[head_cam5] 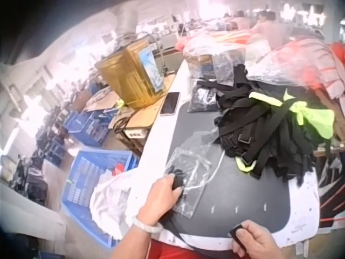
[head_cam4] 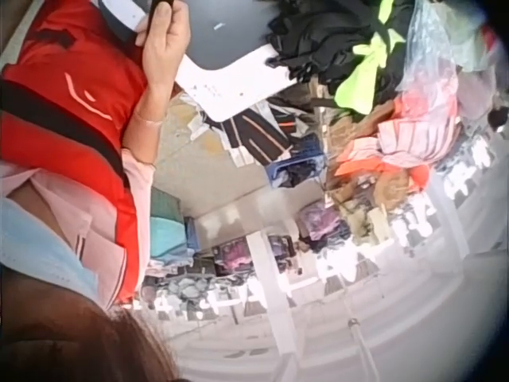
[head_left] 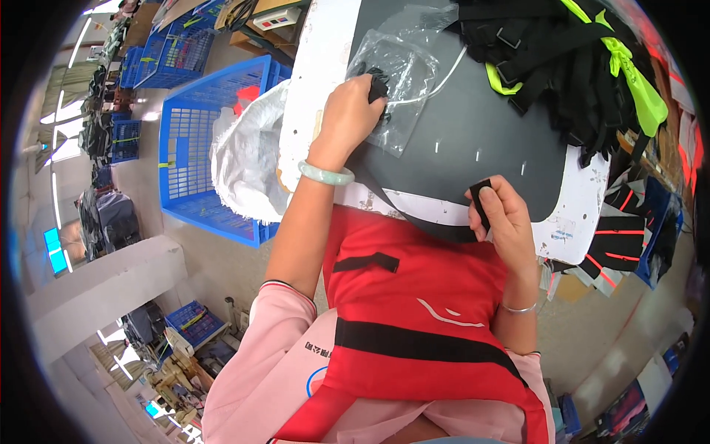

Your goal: Threading and attaching plastic buckles onto black webbing straps on an assembly line.

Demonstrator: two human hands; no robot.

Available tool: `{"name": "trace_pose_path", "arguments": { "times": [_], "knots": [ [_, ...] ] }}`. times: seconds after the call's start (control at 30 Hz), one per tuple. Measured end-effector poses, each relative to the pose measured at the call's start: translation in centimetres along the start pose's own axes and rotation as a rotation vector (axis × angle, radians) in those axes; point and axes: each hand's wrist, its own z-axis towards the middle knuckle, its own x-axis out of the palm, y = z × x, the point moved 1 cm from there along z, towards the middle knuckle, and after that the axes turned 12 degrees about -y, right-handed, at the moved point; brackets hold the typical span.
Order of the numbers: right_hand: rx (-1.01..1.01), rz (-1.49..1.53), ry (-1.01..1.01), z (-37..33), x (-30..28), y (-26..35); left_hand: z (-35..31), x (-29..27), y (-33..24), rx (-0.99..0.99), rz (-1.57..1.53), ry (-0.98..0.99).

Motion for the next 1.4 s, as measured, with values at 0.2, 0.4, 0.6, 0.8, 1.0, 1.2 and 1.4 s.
{"name": "trace_pose_path", "arguments": {
  "times": [0.2,0.4,0.6,0.8,1.0,1.2,1.4],
  "knots": [
    [-0.004,-0.084,-0.043,2.1,0.3,0.5,-2.7,-4.1,-5.5,-0.5,-1.194,0.374],
    [-0.075,-0.121,0.049,2.0,1.8,1.2,-5.9,-3.5,-7.0,-0.537,-1.339,0.493],
    [0.044,-0.067,0.042,1.2,1.3,1.3,-7.0,-4.2,-7.5,-0.293,-1.121,0.359],
    [0.072,-0.128,0.045,1.2,1.6,1.2,-8.3,-3.7,-7.6,-0.185,-1.063,0.284],
    [0.028,-0.314,-0.008,1.4,1.9,0.8,-9.3,-2.8,-7.4,-0.292,-1.114,0.238],
    [-0.101,-0.495,-0.075,2.0,2.3,0.3,-10.0,-1.7,-7.7,-0.369,-1.135,0.081],
    [-0.23,-0.584,-0.119,2.2,2.7,-0.2,-10.8,-0.4,-7.8,-0.408,-1.069,-0.015]
  ]
}}
